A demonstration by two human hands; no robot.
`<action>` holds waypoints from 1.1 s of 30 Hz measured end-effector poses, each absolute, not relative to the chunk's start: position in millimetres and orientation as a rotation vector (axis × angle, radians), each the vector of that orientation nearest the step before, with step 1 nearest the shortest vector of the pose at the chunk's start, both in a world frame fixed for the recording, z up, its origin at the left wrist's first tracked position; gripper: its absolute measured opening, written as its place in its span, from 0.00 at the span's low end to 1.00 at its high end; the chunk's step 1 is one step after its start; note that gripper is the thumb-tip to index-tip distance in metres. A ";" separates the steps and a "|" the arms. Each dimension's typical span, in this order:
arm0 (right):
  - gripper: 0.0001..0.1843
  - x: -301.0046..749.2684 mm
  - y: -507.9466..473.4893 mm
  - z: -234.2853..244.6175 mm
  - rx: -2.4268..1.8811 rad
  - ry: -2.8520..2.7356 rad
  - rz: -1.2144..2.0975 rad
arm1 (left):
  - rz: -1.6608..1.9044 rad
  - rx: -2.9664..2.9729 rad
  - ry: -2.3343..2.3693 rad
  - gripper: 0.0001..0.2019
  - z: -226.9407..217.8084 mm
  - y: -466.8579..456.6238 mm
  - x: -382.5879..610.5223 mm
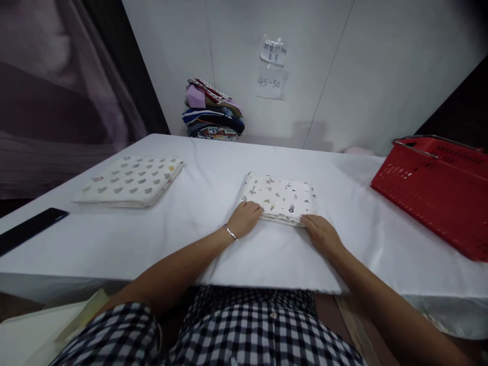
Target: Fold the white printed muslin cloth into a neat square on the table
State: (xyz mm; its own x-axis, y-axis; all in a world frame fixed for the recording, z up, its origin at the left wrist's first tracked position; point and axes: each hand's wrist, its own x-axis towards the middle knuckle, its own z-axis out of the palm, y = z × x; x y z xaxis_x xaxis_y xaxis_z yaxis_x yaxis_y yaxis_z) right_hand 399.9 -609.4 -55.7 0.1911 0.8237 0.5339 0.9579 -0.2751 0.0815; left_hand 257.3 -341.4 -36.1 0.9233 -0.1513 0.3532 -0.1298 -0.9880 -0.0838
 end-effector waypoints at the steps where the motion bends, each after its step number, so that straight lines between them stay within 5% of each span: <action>1: 0.20 406.5 -610.9 -54.8 -2.194 -1.695 -0.723 | -0.547 -3.030 0.243 0.11 -36.2 -344.9 258.5; 19: 0.13 389.2 -549.4 -24.9 -2.071 -1.632 -0.417 | -0.905 -3.273 0.033 0.08 -35.2 -329.6 236.8; 33: 0.12 362.2 -486.8 -30.1 -2.026 -1.722 -0.239 | -0.765 -3.522 -0.249 0.08 -32.7 -318.2 222.8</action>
